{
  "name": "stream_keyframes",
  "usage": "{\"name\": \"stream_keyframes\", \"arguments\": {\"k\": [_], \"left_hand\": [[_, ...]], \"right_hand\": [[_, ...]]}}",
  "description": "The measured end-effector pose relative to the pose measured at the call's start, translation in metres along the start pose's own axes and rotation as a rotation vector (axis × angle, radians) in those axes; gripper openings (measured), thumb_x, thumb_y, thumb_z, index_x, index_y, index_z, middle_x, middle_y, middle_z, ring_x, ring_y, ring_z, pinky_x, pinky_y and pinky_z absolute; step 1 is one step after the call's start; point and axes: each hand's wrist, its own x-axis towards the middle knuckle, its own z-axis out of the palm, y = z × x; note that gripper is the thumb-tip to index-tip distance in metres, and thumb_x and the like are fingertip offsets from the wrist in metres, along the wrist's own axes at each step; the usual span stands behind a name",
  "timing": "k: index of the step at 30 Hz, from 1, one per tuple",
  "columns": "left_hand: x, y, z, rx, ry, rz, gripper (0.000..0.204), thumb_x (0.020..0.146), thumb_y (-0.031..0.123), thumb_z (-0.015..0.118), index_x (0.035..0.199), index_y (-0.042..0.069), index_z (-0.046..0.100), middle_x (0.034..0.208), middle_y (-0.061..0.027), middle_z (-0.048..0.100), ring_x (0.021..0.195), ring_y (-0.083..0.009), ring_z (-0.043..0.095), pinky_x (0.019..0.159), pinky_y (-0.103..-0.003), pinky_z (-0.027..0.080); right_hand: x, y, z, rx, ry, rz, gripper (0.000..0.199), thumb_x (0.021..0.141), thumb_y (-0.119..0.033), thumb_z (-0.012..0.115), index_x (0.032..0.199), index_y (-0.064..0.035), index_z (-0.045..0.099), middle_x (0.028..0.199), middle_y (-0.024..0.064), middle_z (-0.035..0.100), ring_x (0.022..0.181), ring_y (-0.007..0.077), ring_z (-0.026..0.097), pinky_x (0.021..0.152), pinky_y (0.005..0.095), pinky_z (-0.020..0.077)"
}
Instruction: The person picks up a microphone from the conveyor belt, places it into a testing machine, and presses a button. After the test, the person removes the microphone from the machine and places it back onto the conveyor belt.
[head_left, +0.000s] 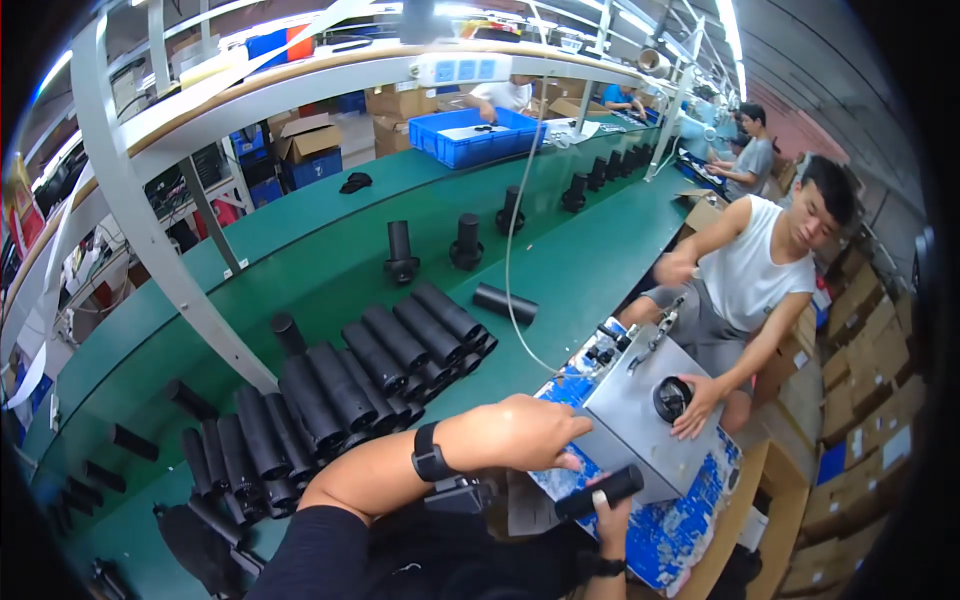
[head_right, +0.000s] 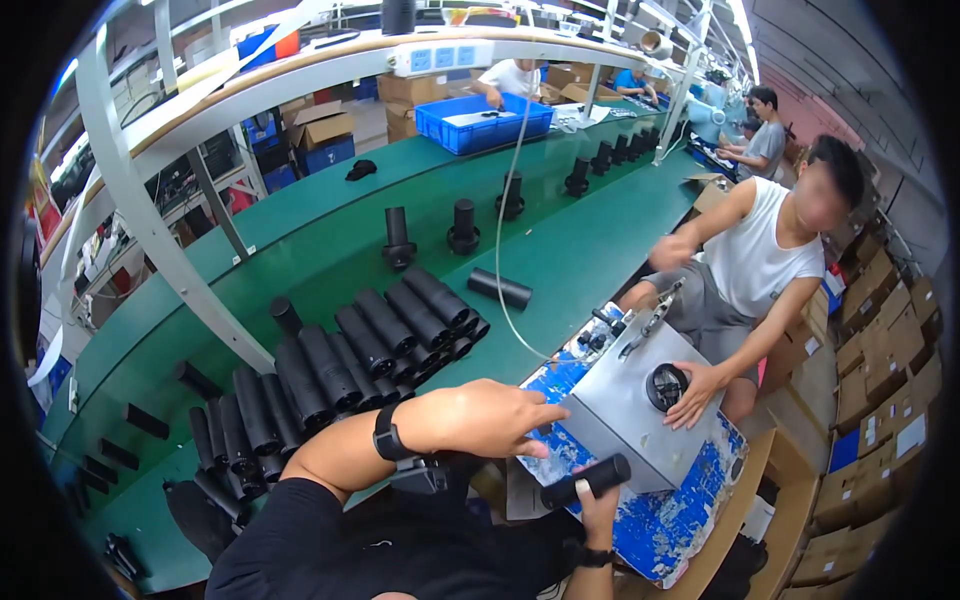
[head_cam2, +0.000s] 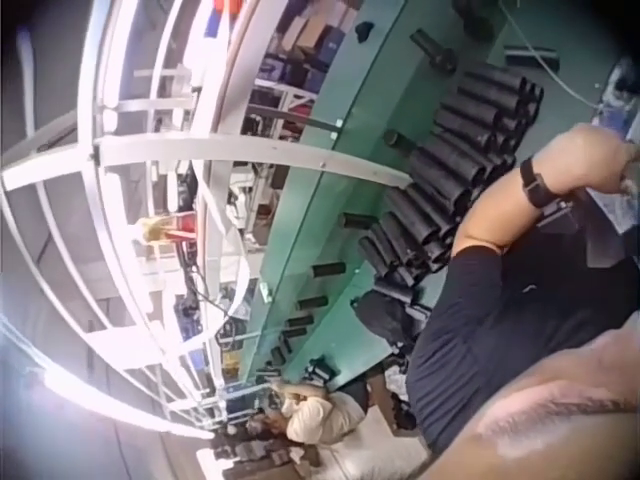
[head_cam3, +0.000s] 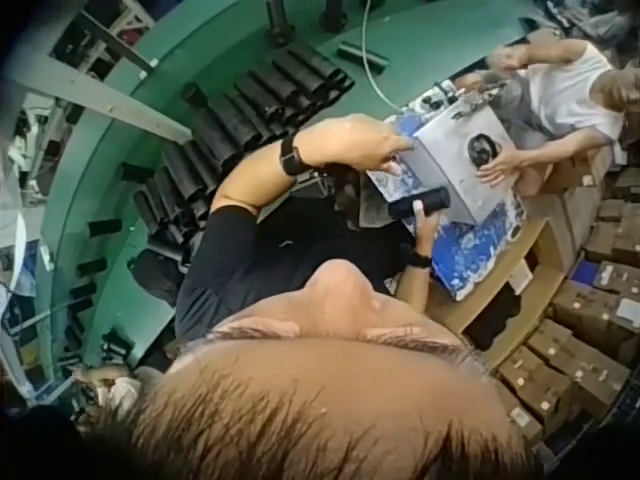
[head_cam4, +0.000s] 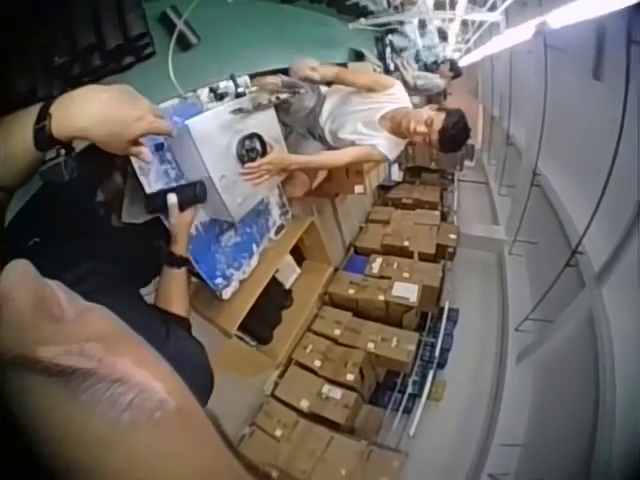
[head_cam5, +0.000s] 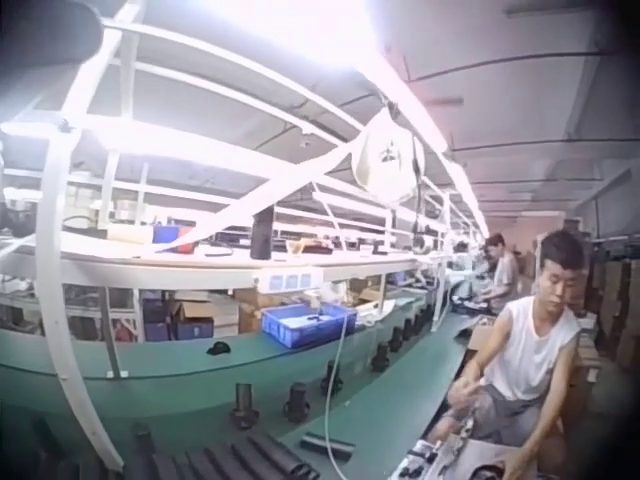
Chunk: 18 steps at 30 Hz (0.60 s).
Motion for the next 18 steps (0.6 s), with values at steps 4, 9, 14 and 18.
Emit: {"name": "stream_keyframes", "arguments": {"k": [4, 9, 14, 18], "left_hand": [[0.040, -0.021, -0.016, 0.061, -0.108, -0.157, 0.051, 0.096, 0.041, 0.073, 0.128, 0.003, 0.063, 0.112, -0.0184, 0.070, 0.100, -0.0406, 0.070, 0.086, -0.050, 0.057], [0.061, -0.012, 0.028, -0.028, -0.024, -0.035, 0.050, 0.101, 0.043, 0.068, 0.126, 0.001, 0.065, 0.117, -0.0214, 0.069, 0.103, -0.0403, 0.070, 0.091, -0.048, 0.057], [0.033, -0.019, 0.204, -0.740, 0.021, 0.193, 0.054, 0.109, 0.045, 0.055, 0.138, 0.000, 0.060, 0.115, -0.0177, 0.067, 0.098, -0.0275, 0.071, 0.087, -0.041, 0.057], [-0.006, -0.030, 0.227, -1.312, -0.286, -0.183, 0.055, 0.112, 0.041, 0.053, 0.150, 0.002, 0.049, 0.120, -0.0127, 0.066, 0.104, -0.0199, 0.070, 0.087, -0.036, 0.059]], "right_hand": [[-0.043, 0.022, -0.027, -0.016, 0.098, 0.125, 0.053, 0.095, -0.035, 0.076, 0.129, -0.0018, 0.053, 0.107, 0.0136, 0.074, 0.098, 0.0233, 0.071, 0.091, 0.0380, 0.0569], [-0.054, -0.001, -0.013, 0.094, 0.219, 0.132, 0.053, 0.100, -0.043, 0.070, 0.128, -0.0026, 0.052, 0.106, 0.0138, 0.074, 0.083, 0.0179, 0.068, 0.069, 0.0300, 0.0542], [-0.048, -0.007, 0.035, 0.243, 0.279, 0.079, 0.042, 0.107, -0.040, 0.060, 0.128, -0.0048, 0.051, 0.108, 0.0157, 0.073, 0.066, 0.0138, 0.061, 0.053, 0.0247, 0.0455], [-0.042, -0.026, 0.058, 0.303, 0.309, 0.108, 0.039, 0.109, -0.039, 0.058, 0.128, -0.0062, 0.051, 0.111, 0.0147, 0.072, 0.068, 0.0152, 0.061, 0.051, 0.0260, 0.0452]]}}
